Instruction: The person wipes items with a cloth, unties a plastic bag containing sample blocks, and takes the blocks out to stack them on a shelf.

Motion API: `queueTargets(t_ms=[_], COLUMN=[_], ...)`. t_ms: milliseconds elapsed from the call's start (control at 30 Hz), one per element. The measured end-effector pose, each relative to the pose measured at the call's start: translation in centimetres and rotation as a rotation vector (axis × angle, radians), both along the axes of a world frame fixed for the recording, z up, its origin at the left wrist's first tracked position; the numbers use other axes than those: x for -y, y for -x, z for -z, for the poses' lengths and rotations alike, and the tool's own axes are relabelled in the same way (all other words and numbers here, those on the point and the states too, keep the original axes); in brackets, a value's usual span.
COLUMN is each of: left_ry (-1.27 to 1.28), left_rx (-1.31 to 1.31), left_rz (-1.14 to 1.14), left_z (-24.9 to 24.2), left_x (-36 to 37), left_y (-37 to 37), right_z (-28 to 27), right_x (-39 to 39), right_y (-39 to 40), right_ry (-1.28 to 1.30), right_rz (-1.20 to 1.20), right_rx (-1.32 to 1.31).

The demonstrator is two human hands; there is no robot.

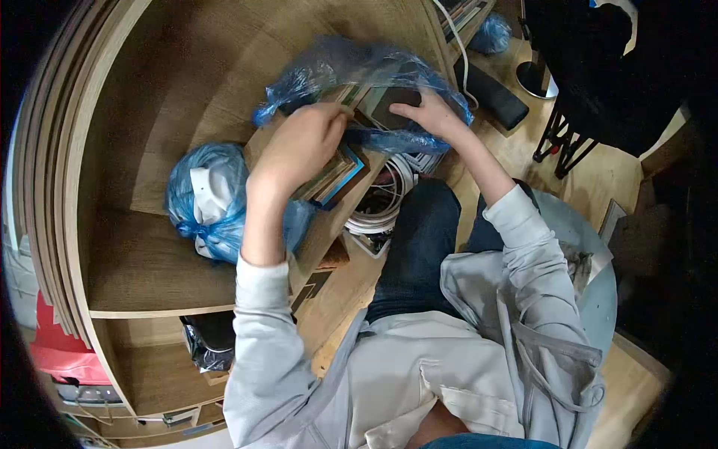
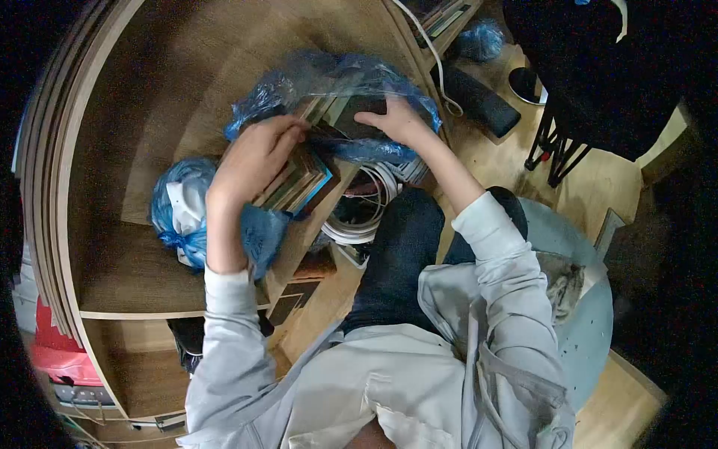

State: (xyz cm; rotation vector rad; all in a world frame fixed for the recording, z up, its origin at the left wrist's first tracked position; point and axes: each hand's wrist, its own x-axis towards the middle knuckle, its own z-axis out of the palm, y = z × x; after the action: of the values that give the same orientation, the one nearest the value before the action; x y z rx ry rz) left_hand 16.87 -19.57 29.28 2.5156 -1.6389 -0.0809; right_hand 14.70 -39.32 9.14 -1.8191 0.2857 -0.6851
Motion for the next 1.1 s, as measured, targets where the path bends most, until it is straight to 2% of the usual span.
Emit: queueTargets(t_ms=[67,133,167,233,267,333,367,400,500,633,667,700,967,1000,1033,1100], left_ry=[-0.323,-0.195,-0.186,0.052,0.062,0.020,-0.007,-0.003,-0.186,-0.118,-0.100,-0.085,-0.032,-0.028,-0.024,-0.016], left_rx=[0.176,0.304,0.310,0.518,0.528,-0.113,-0.438,-0.430,0.225,0.213,0.202,0.189,0.037,0.016,-0.002,-0.035], left_rz=[-0.141,-0.003,0.005,0.034,0.043,-0.156,-0.250,-0.240,-0.154,-0.100,-0.083,-0.068,-0.017,-0.016,-0.016,-0.019], left_z=[2.3,3.1,3.7,4.5,4.2,3.3,2.6,2.4,1.5,1.5,4.5,2.1,3.2,5.5,3.2,3.5], left_x=[4.0,6.1,6.9,7.4,7.7,8.8,9.2,9.5,9.3,10.4,-0.1,10.2,11.7,-2.0,10.2,10.9], left_y=[-3.6,-7.1,-10.1,-16.6,-18.6,-22.0,-22.2,-22.2,-19.8,-20.6,-17.2,-20.0,-20.2,-18.1,-20.5,-20.5], right_z=[-1.0,-2.5,-2.5,-1.7,-1.7,-1.8,-2.0,-2.0,-2.2,-2.8,-2.9,-3.2,-4.0,-3.6,-3.3,-2.9], right_x=[-0.4,-1.3,-1.4,-2.1,-2.2,-2.0,-2.1,-2.3,-3.2,-3.8,-3.7,-3.8,-4.2,-4.6,-4.8,-5.0], right_y=[1.1,2.1,2.1,1.6,1.5,1.4,1.5,1.5,1.2,0.9,0.9,1.0,1.2,1.0,0.9,0.8], right_ry=[0.090,0.243,0.249,0.079,-0.006,0.003,0.002,0.003,-0.055,-0.021,0.007,0.011,-0.168,-0.142,-0.115,-0.092], right_rz=[0.059,0.180,0.192,0.132,0.101,0.085,0.058,0.031,0.128,0.170,0.162,0.177,0.022,0.080,0.137,0.190], right_rx=[-0.101,-0.282,-0.277,-0.139,-0.070,-0.050,-0.045,-0.039,-0.143,-0.251,-0.285,-0.283,-0.378,-0.321,-0.261,-0.199])
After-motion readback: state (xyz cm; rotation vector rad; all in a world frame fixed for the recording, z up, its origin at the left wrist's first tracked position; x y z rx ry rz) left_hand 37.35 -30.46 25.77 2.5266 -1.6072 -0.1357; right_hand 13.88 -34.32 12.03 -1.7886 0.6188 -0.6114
